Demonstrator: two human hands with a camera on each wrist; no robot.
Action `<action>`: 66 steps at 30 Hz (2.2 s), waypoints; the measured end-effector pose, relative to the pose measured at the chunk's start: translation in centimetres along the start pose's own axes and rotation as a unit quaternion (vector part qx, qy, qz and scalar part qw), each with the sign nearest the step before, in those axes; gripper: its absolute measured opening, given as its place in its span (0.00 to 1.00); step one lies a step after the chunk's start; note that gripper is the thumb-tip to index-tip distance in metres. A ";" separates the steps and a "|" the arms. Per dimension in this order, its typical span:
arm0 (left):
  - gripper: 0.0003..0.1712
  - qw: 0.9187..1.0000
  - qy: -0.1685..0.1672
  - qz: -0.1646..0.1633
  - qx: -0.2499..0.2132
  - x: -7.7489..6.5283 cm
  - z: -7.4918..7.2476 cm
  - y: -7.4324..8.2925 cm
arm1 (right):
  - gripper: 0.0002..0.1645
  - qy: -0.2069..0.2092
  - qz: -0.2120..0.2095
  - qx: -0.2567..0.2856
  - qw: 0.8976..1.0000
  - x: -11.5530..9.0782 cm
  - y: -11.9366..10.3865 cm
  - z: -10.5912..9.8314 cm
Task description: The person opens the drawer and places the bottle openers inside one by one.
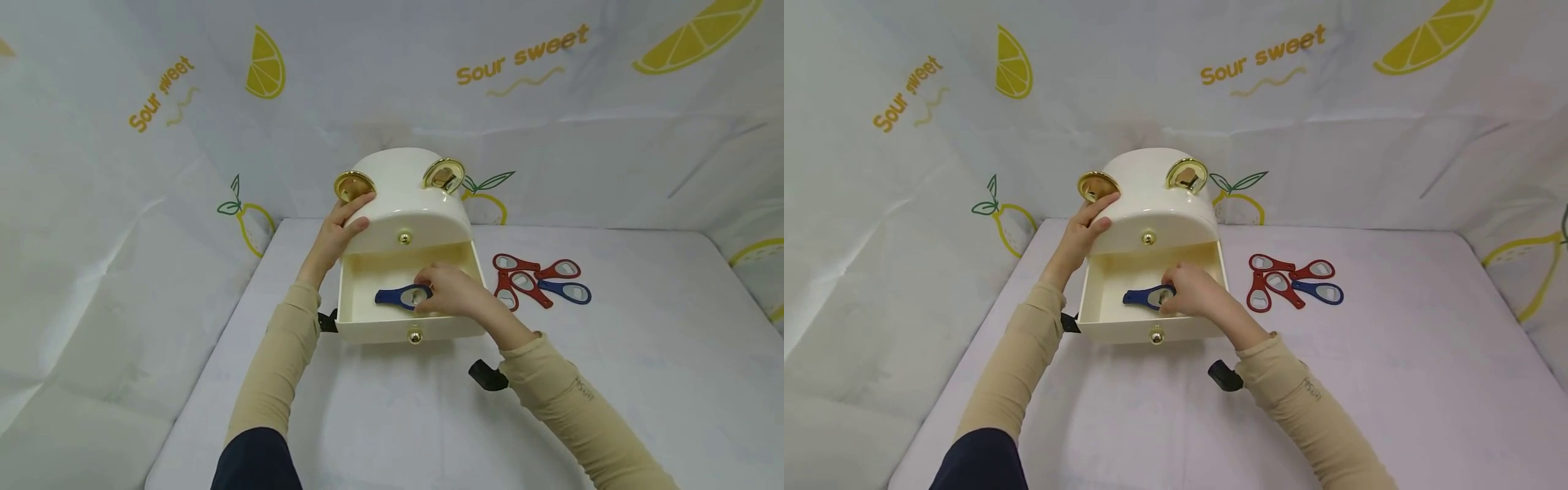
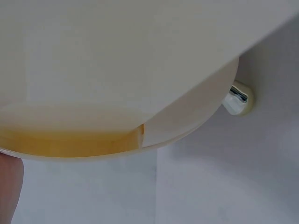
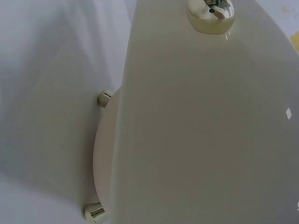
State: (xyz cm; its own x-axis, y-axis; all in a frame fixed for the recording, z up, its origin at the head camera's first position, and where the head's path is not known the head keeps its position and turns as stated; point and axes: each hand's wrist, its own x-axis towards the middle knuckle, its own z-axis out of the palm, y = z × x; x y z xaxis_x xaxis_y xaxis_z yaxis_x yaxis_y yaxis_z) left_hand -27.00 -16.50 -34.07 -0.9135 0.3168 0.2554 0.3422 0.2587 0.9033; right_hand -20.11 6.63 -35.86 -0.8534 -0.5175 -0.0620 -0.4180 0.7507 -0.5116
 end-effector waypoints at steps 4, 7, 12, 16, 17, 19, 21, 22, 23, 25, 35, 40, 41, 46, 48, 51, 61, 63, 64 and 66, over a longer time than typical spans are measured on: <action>0.51 1.000 0.001 0.000 -0.003 0.0 0.0 0.0 | 0.31 -0.016 0.013 -0.028 0.999 0.1 0.0 0.1; 0.50 1.000 0.002 0.000 -0.005 0.1 0.0 0.1 | 0.35 -0.020 0.025 -0.037 0.999 0.2 0.0 0.2; 0.47 1.000 0.005 0.000 -0.008 0.5 -0.2 -0.5 | 0.37 -0.028 0.028 -0.034 0.999 0.4 -0.1 0.1; 0.47 1.000 0.009 -0.003 -0.010 1.1 -0.3 -2.0 | 0.38 -0.031 0.033 -0.025 0.999 0.5 -0.2 0.1; 0.47 1.000 0.010 -0.004 -0.009 1.2 -0.3 -2.4 | 0.38 -0.031 0.034 -0.022 0.999 0.5 -0.2 0.1; 0.46 1.000 0.012 -0.006 -0.004 1.2 -0.3 -2.7 | 0.38 -0.030 0.034 -0.005 0.999 0.4 -0.1 0.0; 0.46 1.000 0.014 -0.006 -0.001 1.2 -0.2 -2.8 | 0.37 -0.029 0.031 0.019 0.999 0.4 0.0 -0.1; 0.47 1.000 0.015 -0.005 -0.001 1.1 -0.2 -2.9 | 0.36 -0.028 0.026 0.032 0.999 0.3 0.0 -0.1; 0.47 1.000 0.017 -0.004 0.000 1.1 -0.1 -2.9 | 0.35 -0.027 0.021 0.044 0.998 0.3 0.1 -0.1; 0.47 1.000 0.019 -0.001 -0.001 1.0 -0.1 -2.9 | 0.33 -0.025 0.008 0.064 0.998 0.3 0.2 -0.2; 0.49 1.000 0.005 -0.001 -0.006 -0.2 0.2 0.1 | 0.29 0.001 -0.026 0.152 0.988 -0.7 0.1 -1.1; 0.53 1.000 0.006 -0.001 -0.005 -0.3 0.3 0.7 | 0.28 0.029 -0.026 0.190 0.981 -1.9 0.3 -2.5; 0.53 1.000 0.007 0.000 -0.005 -0.3 0.3 0.7 | 0.28 0.037 -0.021 0.196 0.980 -2.2 0.4 -2.8; 0.51 1.000 0.007 0.003 -0.006 -0.2 0.2 0.5 | 0.26 0.085 -0.002 0.207 0.975 -3.6 1.8 -4.7; 0.49 1.000 0.008 0.004 -0.010 -0.1 0.2 0.4 | 0.25 0.107 0.000 0.211 0.972 -4.2 2.5 -5.4; 0.48 1.000 0.007 0.002 -0.016 -0.1 0.2 0.2 | 0.25 0.138 0.001 0.217 0.966 -5.1 3.6 -6.1; 0.51 1.000 0.011 0.003 -0.020 -0.1 0.1 0.2 | 0.25 0.190 0.070 0.199 0.959 -7.2 8.7 -6.5; 0.51 1.000 0.012 0.004 -0.017 -0.1 0.1 0.2 | 0.25 0.192 0.085 0.186 0.960 -7.4 9.9 -6.2; 0.52 1.000 0.011 0.003 -0.017 -0.1 0.1 0.2 | 0.26 0.192 0.088 0.174 0.962 -7.5 10.4 -6.1; 0.53 1.000 0.009 0.000 -0.016 -0.1 0.1 0.2 | 0.26 0.192 0.095 0.153 0.965 -7.9 11.5 -5.7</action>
State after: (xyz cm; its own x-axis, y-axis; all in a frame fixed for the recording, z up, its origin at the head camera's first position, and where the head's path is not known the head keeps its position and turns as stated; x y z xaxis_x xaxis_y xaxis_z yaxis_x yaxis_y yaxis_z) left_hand -26.84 -16.37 -34.00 -0.9173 0.2997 0.2623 0.3362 0.2296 0.9134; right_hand -19.96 21.67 -36.36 -0.9824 -0.1491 0.1126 -0.1822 0.6308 -0.7542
